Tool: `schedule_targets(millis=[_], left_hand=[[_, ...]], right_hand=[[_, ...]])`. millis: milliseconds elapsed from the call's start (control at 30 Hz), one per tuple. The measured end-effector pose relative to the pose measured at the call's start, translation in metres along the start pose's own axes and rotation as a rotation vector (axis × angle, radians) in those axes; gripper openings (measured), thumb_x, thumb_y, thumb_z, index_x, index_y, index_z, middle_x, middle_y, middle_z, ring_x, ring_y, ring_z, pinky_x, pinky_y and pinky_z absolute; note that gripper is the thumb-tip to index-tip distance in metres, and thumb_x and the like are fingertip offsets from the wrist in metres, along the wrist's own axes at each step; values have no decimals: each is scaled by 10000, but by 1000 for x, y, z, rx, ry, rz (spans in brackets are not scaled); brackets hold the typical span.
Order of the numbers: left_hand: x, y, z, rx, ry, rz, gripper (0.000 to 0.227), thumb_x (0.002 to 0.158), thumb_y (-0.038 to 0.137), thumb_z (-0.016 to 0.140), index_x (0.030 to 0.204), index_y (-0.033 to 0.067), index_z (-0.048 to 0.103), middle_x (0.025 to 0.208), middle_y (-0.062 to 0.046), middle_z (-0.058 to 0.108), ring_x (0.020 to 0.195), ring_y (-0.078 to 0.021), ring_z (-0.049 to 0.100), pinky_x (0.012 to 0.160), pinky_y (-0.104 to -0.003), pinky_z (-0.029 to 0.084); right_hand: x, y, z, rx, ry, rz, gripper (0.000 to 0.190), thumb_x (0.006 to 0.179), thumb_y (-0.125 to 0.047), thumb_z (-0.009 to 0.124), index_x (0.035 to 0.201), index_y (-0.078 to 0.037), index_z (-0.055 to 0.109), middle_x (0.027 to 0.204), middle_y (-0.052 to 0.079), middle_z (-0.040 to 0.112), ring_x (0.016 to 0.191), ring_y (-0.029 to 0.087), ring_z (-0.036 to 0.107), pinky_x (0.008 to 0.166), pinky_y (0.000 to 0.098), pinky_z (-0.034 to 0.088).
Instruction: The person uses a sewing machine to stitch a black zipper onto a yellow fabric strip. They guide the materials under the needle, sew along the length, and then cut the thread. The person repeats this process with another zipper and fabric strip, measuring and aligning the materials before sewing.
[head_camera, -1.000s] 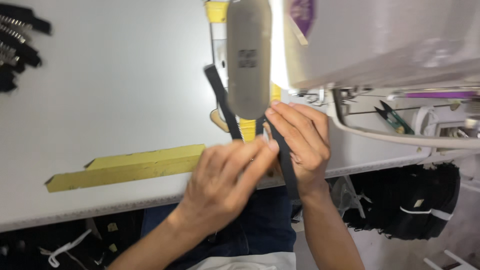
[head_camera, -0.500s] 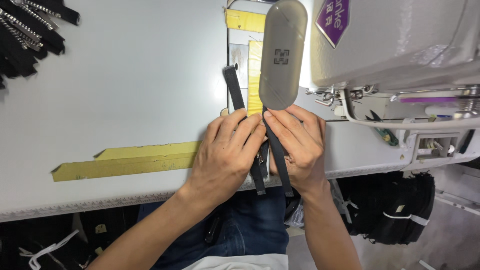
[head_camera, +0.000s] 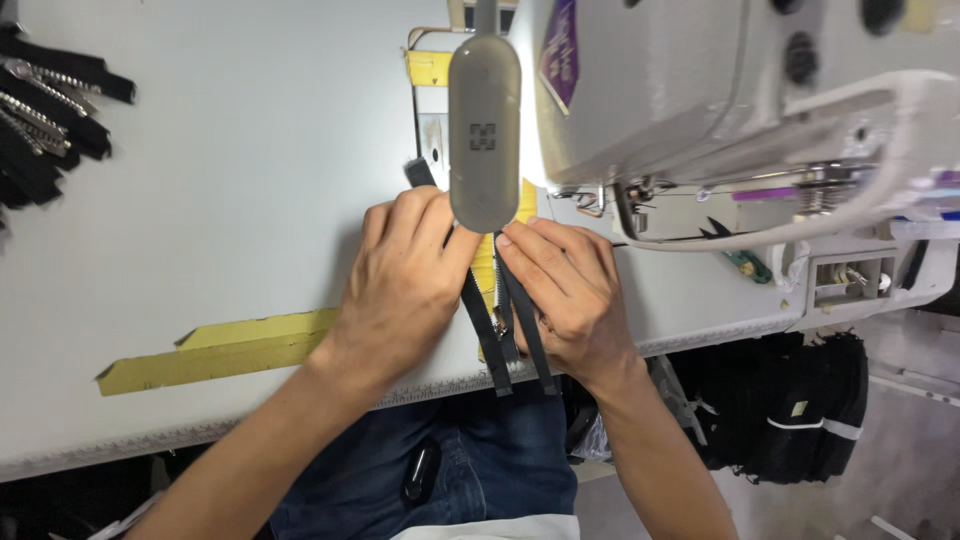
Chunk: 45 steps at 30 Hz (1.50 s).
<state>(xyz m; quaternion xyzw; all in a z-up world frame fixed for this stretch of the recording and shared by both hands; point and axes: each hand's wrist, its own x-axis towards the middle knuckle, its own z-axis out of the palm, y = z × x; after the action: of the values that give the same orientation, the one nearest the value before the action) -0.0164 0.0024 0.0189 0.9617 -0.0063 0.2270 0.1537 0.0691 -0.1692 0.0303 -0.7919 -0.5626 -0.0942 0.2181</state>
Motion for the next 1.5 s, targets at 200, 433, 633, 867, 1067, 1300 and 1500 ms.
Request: schedule_targets(millis=[200,433,633,867,1067,1300,1500], left_hand=[[10,-6,7,60,-148,98,436,938,40,553,1362,130,603,950,-75,597,886,-300,511,692,-405,427],[21,-3,6,-50,-11,94,212,1051,181,611,1169,52,732,736,-141,571,801,-336,578,684,-427,481],[23,-7,9,1,-28,96,244,1060,227,591,1212,75,708,729,-130,518,765,-353,574,699,-425,482],[25,-11,10,39,78,167,216,1050,227,624,1169,97,748,854,-189,598,805,-370,607,763,-432,513],[19,-12,21,49,82,154,174,1052,232,638,1124,131,761,1054,-152,670,890,-335,645,789,-415,512],[16,-15,23,26,-162,59,205,1076,268,595,1169,120,701,1328,-131,667,1071,-378,642,894,-529,523],[20,-27,33,-129,-173,-58,120,1054,217,593,1096,137,671,1383,-112,670,1245,-316,626,1007,-511,464]], right_hand=[[0,5,-11,34,-16,-30,335,993,-101,484,1152,67,726,1243,177,722,1112,338,674,909,423,481],[-15,14,4,42,90,33,392,832,-73,547,1159,-38,760,1206,102,739,1104,299,681,878,426,490],[-21,17,6,55,61,34,424,850,-37,477,1183,-15,738,1251,120,716,1150,325,654,921,452,483],[-24,19,7,-17,27,10,487,884,-1,431,1295,-26,690,1342,140,683,1257,325,628,918,438,461],[-14,18,0,-50,23,-25,416,924,48,422,1230,22,704,1278,191,695,1226,365,641,926,486,484],[-15,18,-12,-258,-148,-18,410,1027,-115,409,1270,-29,727,1312,112,699,1262,318,636,1073,460,437],[8,29,-10,-63,-62,-40,289,1013,-50,473,1064,36,744,938,105,705,788,257,657,557,346,488]])
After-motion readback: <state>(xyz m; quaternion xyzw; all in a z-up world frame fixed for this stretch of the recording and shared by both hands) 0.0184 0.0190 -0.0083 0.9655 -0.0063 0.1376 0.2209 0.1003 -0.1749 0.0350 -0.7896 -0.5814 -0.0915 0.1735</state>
